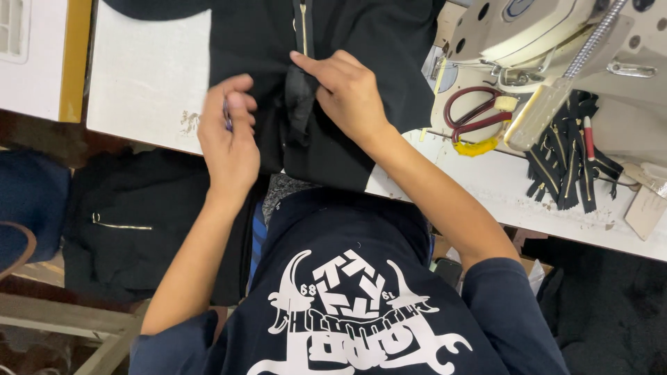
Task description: Trimming excess zipper tape and threads from a black garment using scissors and snips at a workstation.
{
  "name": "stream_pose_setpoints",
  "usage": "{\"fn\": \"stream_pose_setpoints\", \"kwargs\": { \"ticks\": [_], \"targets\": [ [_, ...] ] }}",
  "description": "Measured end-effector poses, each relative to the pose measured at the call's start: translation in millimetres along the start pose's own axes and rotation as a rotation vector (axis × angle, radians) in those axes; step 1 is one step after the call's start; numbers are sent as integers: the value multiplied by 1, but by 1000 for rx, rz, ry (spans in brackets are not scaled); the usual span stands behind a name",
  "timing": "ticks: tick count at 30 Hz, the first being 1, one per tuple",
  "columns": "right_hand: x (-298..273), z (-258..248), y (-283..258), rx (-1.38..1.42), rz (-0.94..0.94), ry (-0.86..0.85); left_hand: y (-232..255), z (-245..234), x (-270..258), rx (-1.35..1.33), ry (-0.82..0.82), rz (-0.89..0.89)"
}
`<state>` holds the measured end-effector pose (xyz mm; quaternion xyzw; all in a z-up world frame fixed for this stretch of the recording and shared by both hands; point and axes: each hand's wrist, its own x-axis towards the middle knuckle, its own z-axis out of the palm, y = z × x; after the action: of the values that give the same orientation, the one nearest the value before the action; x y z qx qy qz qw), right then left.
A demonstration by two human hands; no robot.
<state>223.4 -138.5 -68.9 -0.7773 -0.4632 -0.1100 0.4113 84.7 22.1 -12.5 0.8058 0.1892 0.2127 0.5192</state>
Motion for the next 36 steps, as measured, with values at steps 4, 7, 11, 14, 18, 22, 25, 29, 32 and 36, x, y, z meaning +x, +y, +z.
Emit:
{"fn": "stream_pose_setpoints", "kwargs": {
  "ticks": [4, 7, 11, 14, 18, 22, 25, 29, 32, 36],
  "targets": [
    [-15, -53, -25, 18, 30, 34, -13, 13, 26, 52, -67, 177],
    [-28, -83, -38, 30, 38, 94, 3, 34, 40, -65, -281, 241],
    [-34, -90, -25, -14, 37, 350, 20, 68, 47, -112, -333, 312],
    [-37, -84, -4, 25, 155, 451, 39, 78, 36, -44, -188, 366],
    [-43, -81, 7, 98, 322, 456, 60, 79, 13, -23, -285, 244],
    [-42, -78, -5, 179, 384, 486, 61, 85, 4, -78, -354, 91],
    [-45, -78, -3, 222, 355, 526, 60, 90, 5, -82, -390, 81],
    [-43, -85, -6, 256, 399, 483, 58, 89, 11, -87, -457, 20],
    [-44, -85, -5, 320, 447, 479, 63, 82, 16, -108, -479, 28],
    [-43, -85, -4, 200, 360, 465, 74, 72, 17, 33, -332, 35]
  ]
}}
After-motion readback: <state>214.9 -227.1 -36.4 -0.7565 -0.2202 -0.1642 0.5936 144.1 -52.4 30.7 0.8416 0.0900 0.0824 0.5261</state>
